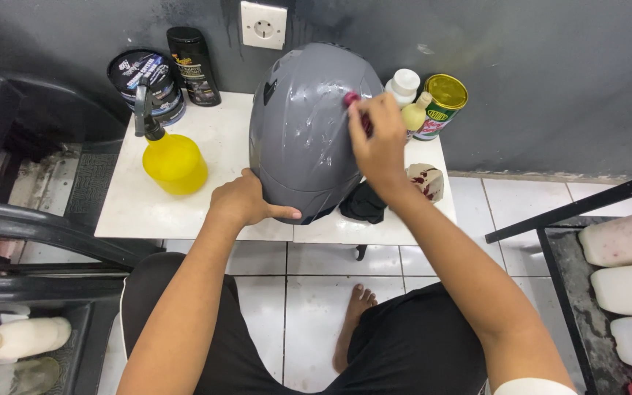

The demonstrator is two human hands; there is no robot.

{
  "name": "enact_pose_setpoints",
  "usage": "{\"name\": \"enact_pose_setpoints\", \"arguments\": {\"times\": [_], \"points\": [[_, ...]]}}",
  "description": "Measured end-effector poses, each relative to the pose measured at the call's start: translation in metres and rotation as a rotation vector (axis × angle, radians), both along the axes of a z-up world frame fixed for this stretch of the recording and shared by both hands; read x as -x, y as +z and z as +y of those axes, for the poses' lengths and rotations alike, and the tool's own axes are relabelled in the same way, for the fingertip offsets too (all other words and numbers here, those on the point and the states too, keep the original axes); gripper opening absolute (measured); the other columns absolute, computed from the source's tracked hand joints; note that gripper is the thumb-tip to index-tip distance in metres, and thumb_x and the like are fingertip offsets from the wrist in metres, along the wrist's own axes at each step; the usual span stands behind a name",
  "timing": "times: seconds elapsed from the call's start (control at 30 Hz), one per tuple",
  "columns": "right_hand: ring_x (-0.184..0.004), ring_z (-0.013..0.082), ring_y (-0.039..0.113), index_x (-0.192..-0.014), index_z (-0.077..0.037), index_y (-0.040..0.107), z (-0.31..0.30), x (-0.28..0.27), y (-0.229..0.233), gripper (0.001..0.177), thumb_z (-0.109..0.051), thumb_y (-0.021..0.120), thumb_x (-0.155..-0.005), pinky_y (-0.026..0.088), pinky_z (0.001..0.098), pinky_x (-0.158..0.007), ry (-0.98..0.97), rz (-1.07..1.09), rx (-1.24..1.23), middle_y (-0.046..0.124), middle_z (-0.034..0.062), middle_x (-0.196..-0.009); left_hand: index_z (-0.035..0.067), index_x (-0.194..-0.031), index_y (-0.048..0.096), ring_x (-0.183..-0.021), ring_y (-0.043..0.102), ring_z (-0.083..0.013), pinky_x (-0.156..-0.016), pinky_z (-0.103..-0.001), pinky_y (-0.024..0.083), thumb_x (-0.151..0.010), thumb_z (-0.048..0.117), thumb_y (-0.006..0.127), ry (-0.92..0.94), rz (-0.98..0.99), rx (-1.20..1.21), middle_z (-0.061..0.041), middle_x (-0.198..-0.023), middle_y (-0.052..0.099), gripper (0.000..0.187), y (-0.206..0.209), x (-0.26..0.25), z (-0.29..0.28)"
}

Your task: The person sprays a gray motorcycle helmet with a yellow spray bottle, then rubs a pink substance from a small container onto the helmet's surface using a pink applicator. The person repeatedly applies the substance in circular motions across the helmet's top and sides.

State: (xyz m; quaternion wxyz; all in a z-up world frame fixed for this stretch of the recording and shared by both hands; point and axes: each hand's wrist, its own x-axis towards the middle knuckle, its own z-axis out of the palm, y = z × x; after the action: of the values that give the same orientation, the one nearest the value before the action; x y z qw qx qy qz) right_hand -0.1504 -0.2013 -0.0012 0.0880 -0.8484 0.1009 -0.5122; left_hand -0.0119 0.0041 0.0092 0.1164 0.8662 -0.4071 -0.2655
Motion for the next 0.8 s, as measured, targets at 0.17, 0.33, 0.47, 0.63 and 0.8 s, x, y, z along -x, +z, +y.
{"name": "enact_pose_setpoints", "arguments": {"times": [0.17,0.33,0.47,0.63,0.8], "points": [[-0.077,0.0245,0.06,-0.094,-0.004,0.064,0.007,-0.002,-0.001,0.008,-0.003,0.066,-0.102,0.048,0.0333,-0.07,0.004,0.034,-0.059,0.052,0.0064,-0.087,-0.019,-0.13,0.048,-0.092,0.072,-0.0449,-0.067,-0.049,0.061,-0.062,0.071,0.081,0.001,-0.008,-0.014,-0.038,-0.104,0.069,0.118,0.003,0.001,0.001],[-0.075,0.0272,0.061,-0.093,-0.003,0.064,0.007,-0.002,0.002,0.008,-0.002,0.066,-0.101,0.048,0.0358,-0.068,-0.028,0.01,-0.06,0.052,0.0075,-0.086,-0.02,-0.129,0.048,-0.091,0.072,-0.0452,-0.066,-0.049,0.061,-0.061,0.071,0.082,0.0,-0.015,-0.009,-0.038,-0.103,0.068,0.118,0.002,0.001,0.0],[-0.075,0.0274,0.063,-0.093,-0.001,0.069,-0.001,-0.004,0.005,0.007,-0.001,0.069,-0.1,0.05,0.0347,-0.069,0.006,0.071,-0.024,0.055,0.0091,-0.086,-0.019,-0.129,0.048,-0.091,0.073,-0.0447,-0.067,-0.049,0.061,-0.06,0.072,0.081,0.0,-0.006,-0.02,-0.038,-0.102,0.069,0.118,0.004,0.002,0.0],[-0.075,0.0235,0.066,-0.096,-0.005,0.077,-0.015,-0.004,0.008,0.005,-0.004,0.074,-0.099,0.053,0.0299,-0.071,0.019,0.034,-0.034,0.06,0.0054,-0.086,-0.019,-0.129,0.049,-0.091,0.072,-0.0453,-0.067,-0.049,0.061,-0.06,0.07,0.082,0.007,-0.007,-0.008,-0.038,-0.102,0.069,0.117,0.002,0.0,-0.001],[-0.079,0.0342,0.067,-0.095,-0.004,0.074,-0.023,-0.006,0.009,0.004,-0.006,0.074,-0.099,0.055,0.0407,-0.071,0.089,0.095,-0.011,0.062,0.0107,-0.088,-0.018,-0.129,0.049,-0.091,0.073,-0.0442,-0.068,-0.049,0.061,-0.06,0.071,0.082,0.005,0.007,-0.018,-0.037,-0.102,0.069,0.118,0.001,0.0,-0.001]]}}
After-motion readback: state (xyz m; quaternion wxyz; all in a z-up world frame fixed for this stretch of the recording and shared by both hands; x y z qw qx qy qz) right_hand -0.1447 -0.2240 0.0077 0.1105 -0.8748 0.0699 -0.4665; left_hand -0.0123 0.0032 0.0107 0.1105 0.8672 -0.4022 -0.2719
